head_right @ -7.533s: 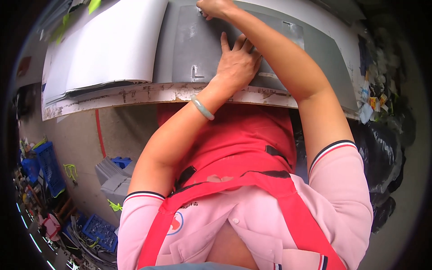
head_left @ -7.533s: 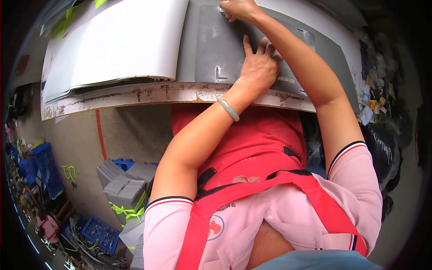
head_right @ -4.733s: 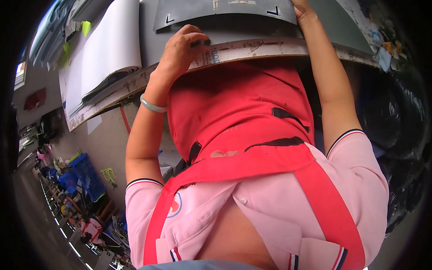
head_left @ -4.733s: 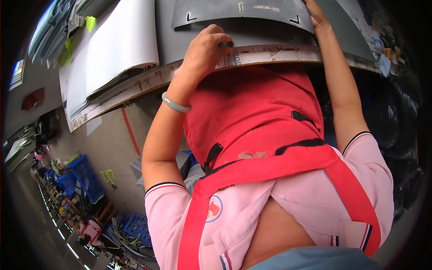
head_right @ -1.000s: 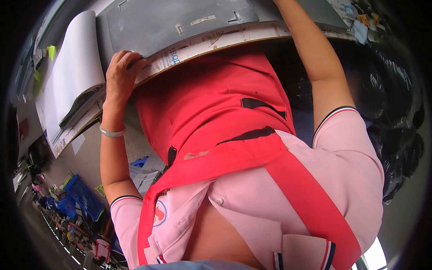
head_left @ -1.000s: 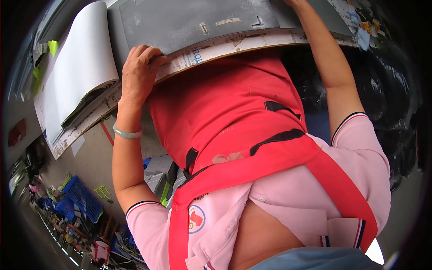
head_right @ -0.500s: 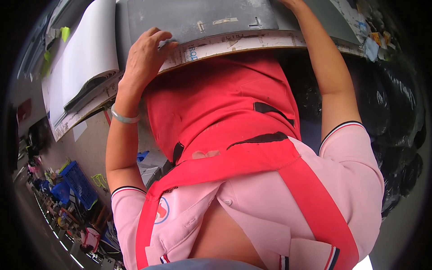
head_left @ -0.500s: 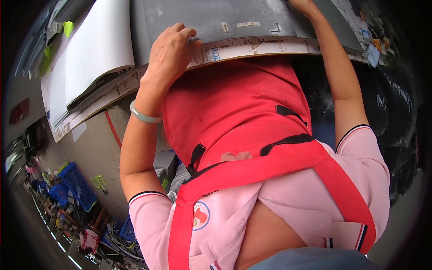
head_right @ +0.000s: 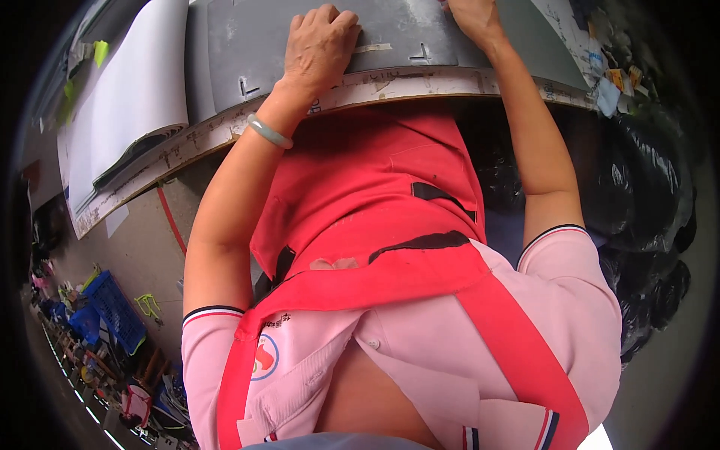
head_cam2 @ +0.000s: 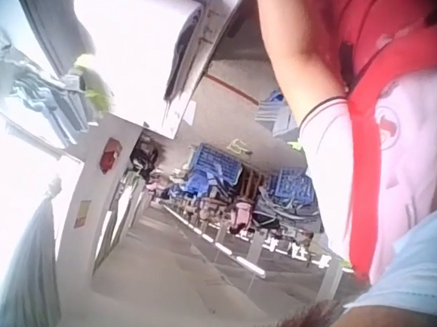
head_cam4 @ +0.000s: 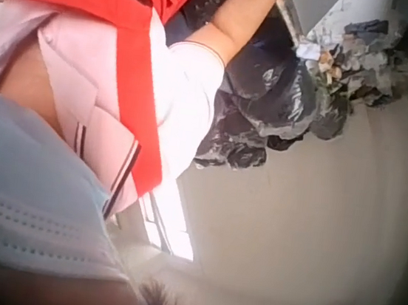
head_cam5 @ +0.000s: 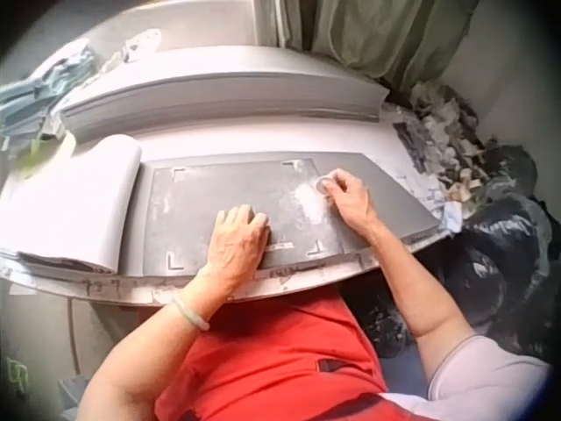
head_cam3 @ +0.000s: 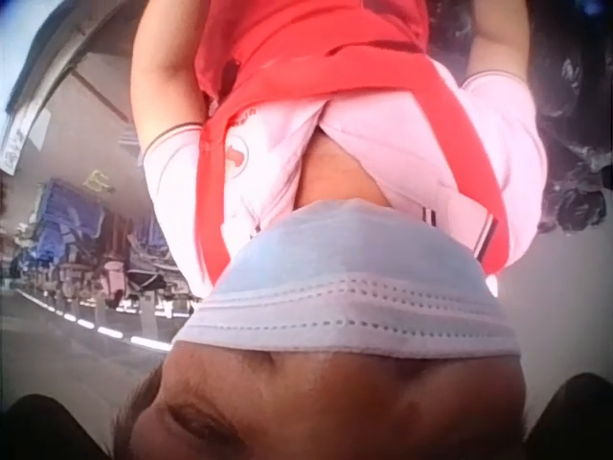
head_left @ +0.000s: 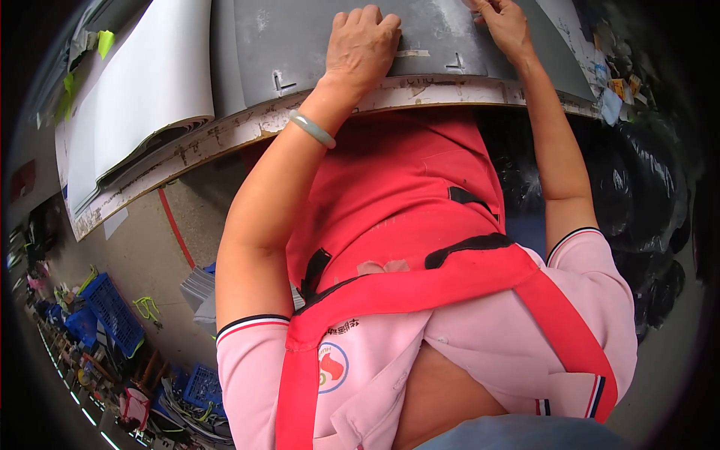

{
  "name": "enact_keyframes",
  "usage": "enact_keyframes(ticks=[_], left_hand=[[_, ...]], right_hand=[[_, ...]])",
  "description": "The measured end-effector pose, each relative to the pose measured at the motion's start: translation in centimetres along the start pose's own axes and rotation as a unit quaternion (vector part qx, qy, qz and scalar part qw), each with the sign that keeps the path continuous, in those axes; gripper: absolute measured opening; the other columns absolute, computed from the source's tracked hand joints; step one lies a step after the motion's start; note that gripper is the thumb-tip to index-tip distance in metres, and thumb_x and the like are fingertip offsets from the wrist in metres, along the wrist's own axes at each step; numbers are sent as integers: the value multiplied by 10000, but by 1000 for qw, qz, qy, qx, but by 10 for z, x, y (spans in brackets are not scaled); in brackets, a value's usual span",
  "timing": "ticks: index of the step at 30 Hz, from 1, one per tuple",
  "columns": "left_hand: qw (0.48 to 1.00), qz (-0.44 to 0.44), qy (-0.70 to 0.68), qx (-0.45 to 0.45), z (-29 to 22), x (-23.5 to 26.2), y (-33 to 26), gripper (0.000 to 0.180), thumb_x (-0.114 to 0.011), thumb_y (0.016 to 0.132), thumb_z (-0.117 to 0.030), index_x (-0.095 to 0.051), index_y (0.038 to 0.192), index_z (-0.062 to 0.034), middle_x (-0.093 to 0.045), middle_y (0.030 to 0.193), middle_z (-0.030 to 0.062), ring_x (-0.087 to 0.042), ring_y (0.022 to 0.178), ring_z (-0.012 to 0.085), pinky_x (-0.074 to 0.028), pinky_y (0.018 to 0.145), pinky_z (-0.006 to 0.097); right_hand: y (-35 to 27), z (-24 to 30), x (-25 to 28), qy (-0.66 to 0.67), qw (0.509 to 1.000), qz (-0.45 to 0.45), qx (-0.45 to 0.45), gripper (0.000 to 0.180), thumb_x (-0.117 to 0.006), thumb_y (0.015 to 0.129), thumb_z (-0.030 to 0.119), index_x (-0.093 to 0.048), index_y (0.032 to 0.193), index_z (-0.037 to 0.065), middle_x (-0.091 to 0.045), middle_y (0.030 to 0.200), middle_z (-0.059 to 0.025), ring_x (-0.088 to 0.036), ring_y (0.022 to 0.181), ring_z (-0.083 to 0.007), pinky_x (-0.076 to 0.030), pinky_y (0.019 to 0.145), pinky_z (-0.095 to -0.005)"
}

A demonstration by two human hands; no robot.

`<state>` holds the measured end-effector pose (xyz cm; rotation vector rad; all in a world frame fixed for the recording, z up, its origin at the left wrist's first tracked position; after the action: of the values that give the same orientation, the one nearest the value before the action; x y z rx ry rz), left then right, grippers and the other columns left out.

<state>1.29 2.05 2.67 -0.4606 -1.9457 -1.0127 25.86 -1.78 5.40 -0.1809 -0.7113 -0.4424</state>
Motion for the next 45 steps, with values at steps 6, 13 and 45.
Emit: enact_keyframes(ticks=[6, 13, 45], left_hand=[[998, 42, 19, 40, -10, -10, 8, 318, -590, 974, -239, -670, 1269, -150, -564, 1364, 169, -478, 1353, 371, -308, 1139, 669], [998, 38, 19, 46, -11, -10, 8, 315, -588, 980, -246, -674, 1267, -149, -570, 1359, 166, -483, 1348, 370, -314, 1130, 676], [998, 40, 39, 37, -8, -15, -1, 356, -607, 986, -244, -635, 1340, -236, -540, 1415, 100, -445, 1403, 354, -258, 1132, 722]], right_hand=[[-77, -2, 13, -52, 986, 130, 89, 173, -669, 1005, 166, -734, 1106, 41, -677, 913, 3, -601, 772, -59, -507, 730, -251], [-89, 3, 5, -79, 962, 110, 237, 183, -714, 946, 194, -723, 1013, 24, -687, 855, -128, -660, 779, -282, -517, 730, -349], [86, 0, -5, -143, 966, 3, 214, 275, -663, 991, 295, -688, 1049, 27, -667, 823, -70, -648, 823, -157, -512, 799, -352]])
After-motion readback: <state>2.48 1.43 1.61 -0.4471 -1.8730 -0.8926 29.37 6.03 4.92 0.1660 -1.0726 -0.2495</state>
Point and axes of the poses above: each hand's wrist, its own y-axis towards the middle knuckle, its own x-axis out of the back of the hand, z = x × y, the point moved 3 cm from there along y, towards the middle knuckle
